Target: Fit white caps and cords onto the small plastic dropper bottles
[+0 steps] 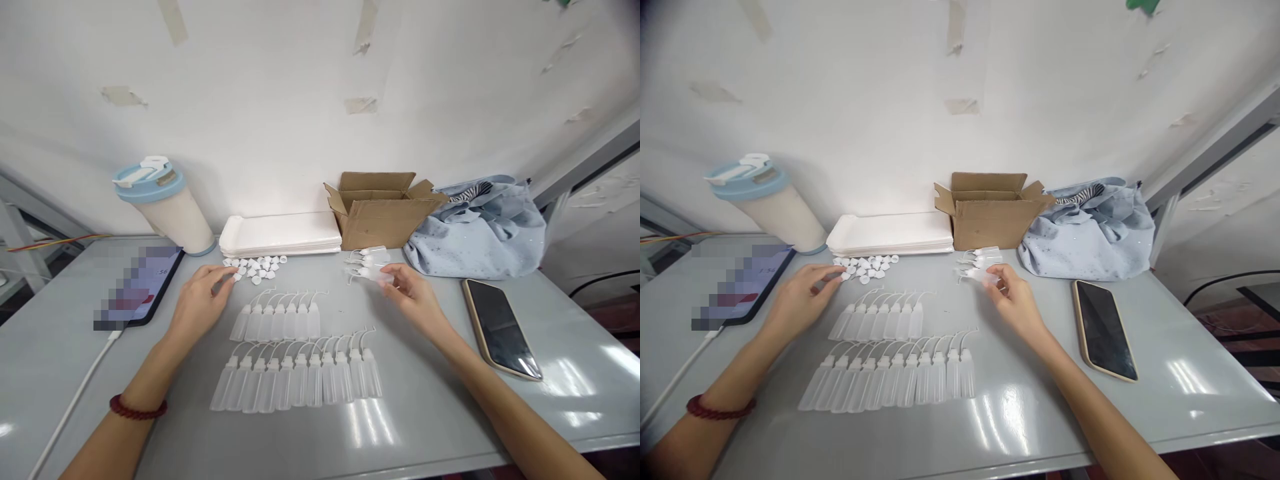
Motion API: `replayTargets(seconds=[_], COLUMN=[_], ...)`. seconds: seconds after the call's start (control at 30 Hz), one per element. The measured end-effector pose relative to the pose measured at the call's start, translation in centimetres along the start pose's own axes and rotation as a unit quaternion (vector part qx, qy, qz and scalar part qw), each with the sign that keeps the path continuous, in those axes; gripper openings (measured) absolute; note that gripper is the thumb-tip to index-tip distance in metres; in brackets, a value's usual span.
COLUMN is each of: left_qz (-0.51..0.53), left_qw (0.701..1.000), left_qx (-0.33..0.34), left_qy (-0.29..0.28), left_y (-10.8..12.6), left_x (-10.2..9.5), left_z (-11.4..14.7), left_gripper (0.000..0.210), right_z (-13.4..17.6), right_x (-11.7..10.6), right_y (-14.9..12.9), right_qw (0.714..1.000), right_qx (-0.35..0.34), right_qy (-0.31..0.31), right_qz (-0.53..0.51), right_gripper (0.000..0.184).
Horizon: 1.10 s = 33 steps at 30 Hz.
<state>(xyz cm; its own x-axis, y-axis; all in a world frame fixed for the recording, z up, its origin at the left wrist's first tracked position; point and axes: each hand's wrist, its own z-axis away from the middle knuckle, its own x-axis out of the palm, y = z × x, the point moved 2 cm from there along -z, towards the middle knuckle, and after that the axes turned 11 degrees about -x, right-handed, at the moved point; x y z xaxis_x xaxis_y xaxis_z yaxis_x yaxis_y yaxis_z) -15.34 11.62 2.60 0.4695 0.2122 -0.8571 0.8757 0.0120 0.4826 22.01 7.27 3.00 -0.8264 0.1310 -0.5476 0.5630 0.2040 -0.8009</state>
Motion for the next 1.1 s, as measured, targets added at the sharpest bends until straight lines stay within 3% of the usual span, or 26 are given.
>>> replayTargets(seconds=[0.13,0.33,0.57,0.8,0.87,0.9,1.0,1.1], left_qz=[-0.004,-0.010,-0.021,-0.018,-0.013,-0.006,0.061,0.169], left_qw=[1.000,0.999,0.999,0.999,1.000,0.999,0.994,0.976], left_qx=[0.008,0.024,0.011,0.013,0.001,-0.014,-0.074,-0.095], left_qy=[-0.010,-0.039,-0.035,-0.028,-0.027,-0.030,-0.058,-0.103], left_y=[0.4,0.5,0.8,1.1,1.6,2.0,3.5,5.4], left_x=[0.3,0.2,0.1,0.0,-0.2,-0.4,-0.8,-1.0], left_z=[0.2,0.2,0.3,0.5,0.8,1.1,2.4,4.1], left_gripper=[0.040,0.036,0.035,0.036,0.035,0.034,0.030,0.028], right_z=[-0.3,-0.3,-0.3,0.1,0.5,0.8,2.1,3.3], right_x=[-0.1,-0.1,-0.1,-0.4,-0.6,-0.6,-0.2,0.4], right_y=[0.7,1.0,1.0,-0.6,-1.7,-2.3,-4.2,-5.5], right_qw=[0.997,0.995,0.984,0.981,0.983,0.981,0.937,0.903], right_qx=[-0.025,-0.052,-0.091,-0.100,-0.094,-0.090,-0.114,-0.148], right_qy=[-0.012,-0.011,-0.018,-0.026,-0.077,-0.132,-0.326,-0.398], right_qz=[0.079,0.084,0.149,0.163,0.138,0.114,0.048,0.068], right_gripper=[0.024,0.020,0.010,0.009,0.006,0.006,0.017,0.037])
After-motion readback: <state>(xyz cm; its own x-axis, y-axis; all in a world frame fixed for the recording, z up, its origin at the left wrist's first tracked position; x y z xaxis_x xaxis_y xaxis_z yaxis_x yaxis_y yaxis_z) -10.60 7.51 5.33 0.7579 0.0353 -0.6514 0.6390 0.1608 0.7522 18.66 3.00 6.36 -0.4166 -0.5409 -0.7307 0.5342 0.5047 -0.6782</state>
